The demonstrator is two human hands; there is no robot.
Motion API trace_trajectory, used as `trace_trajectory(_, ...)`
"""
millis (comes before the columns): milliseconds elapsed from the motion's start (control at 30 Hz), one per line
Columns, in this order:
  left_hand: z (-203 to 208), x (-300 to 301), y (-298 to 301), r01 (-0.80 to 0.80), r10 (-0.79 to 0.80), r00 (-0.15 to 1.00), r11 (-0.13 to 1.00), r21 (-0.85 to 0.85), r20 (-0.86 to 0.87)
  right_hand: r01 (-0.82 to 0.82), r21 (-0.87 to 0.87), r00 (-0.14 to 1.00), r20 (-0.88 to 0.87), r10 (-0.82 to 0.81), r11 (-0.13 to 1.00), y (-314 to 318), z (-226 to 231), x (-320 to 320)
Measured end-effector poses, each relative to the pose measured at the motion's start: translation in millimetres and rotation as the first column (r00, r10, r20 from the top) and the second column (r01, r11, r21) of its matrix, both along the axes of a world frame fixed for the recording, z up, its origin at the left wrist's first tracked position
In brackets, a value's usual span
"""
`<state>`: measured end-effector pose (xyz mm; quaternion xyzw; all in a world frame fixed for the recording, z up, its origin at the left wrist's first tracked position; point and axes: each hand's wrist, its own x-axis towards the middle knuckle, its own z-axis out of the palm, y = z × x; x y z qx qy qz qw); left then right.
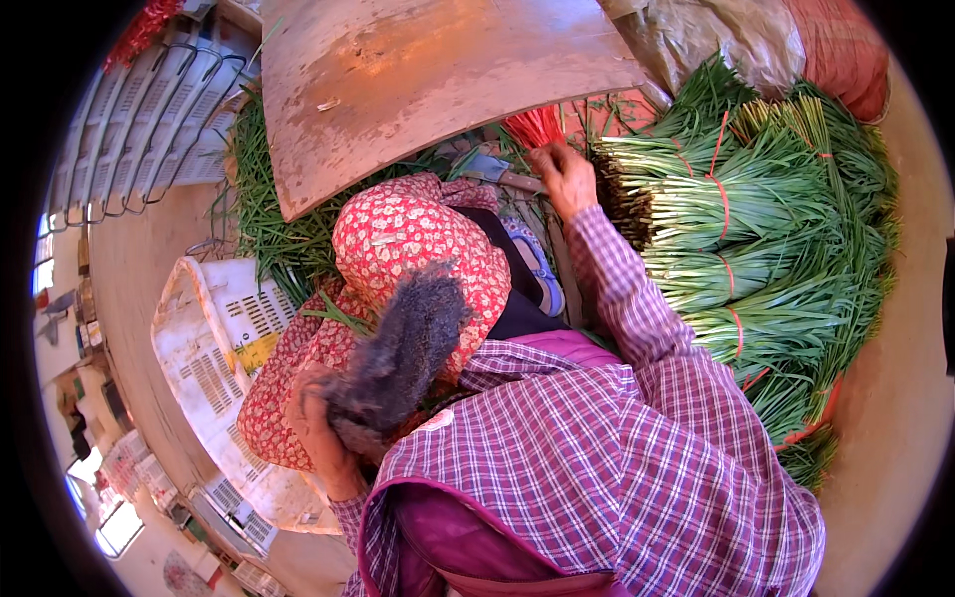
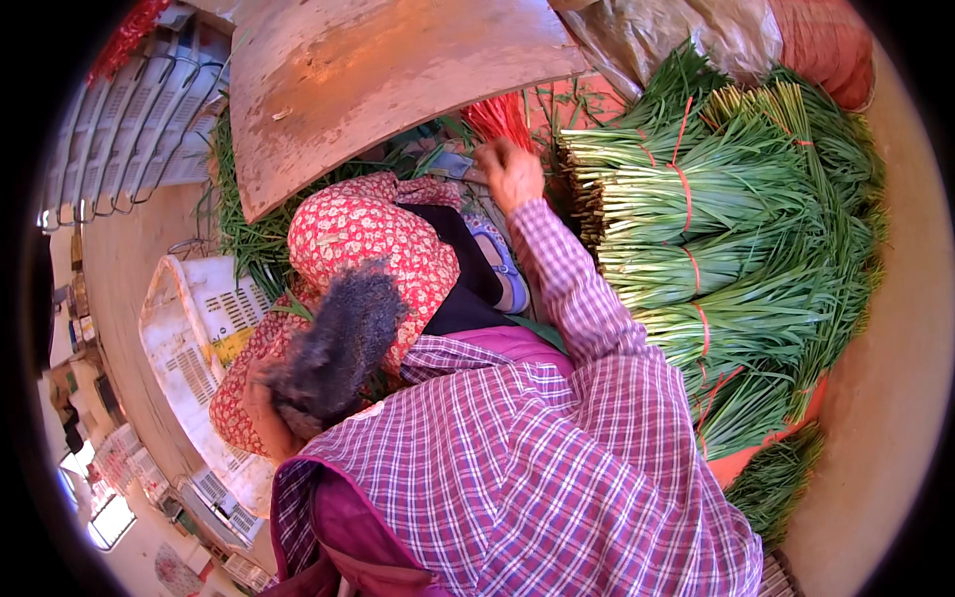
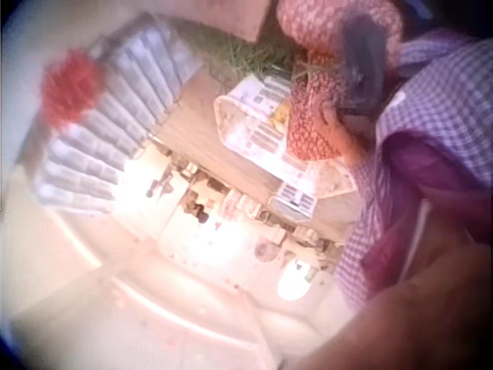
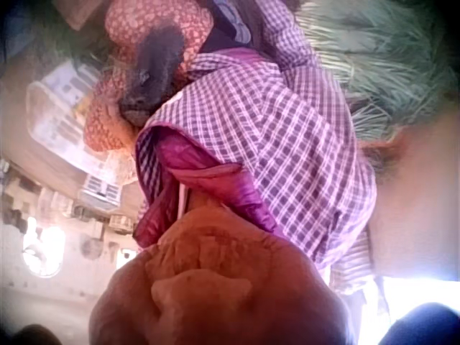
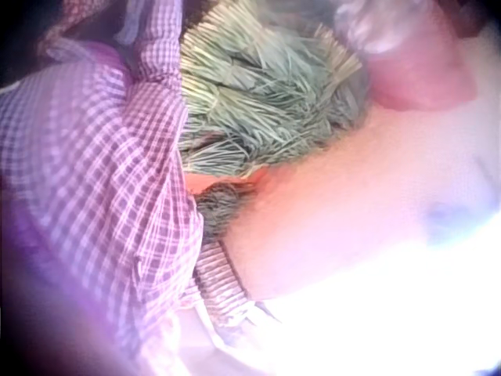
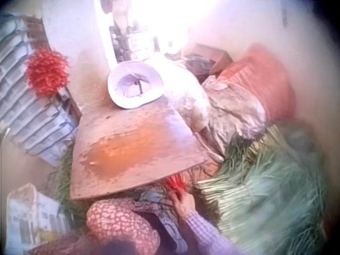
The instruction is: The person bundles green onions with a red tie, wipes the ends with a cloth, and removes loose leaves.
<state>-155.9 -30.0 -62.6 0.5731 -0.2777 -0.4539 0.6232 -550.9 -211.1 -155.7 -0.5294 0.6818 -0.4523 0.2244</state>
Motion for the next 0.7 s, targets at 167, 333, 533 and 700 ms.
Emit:
trace_trajectory(167, 44, -60, -25, 0.699, -0.665, 0.473, 0.683, 0.214, 0.579, 0.195, -0.047, 0.973, -0.113, -0.199, 0.980, -109, -104, -73)
trace_trajectory(333, 30, -55, -33, 0.843, -0.854, 0.220, 0.410, 0.350, 0.470, 0.453, 0.371, 0.876, -0.357, -0.326, 0.811, -158, -136, -96)
trace_trajectory(533, 50, -50, -40, 0.817, -0.889, 0.304, 0.428, 0.387, 0.342, 0.501, 0.447, 0.858, -0.366, -0.360, 0.741, -177, -156, -85)
trace_trajectory(700, 64, -65, -39, 0.658, -0.655, 0.358, 0.683, 0.318, 0.665, 0.471, 0.351, 0.875, -0.073, -0.478, 0.809, -171, -150, -94)
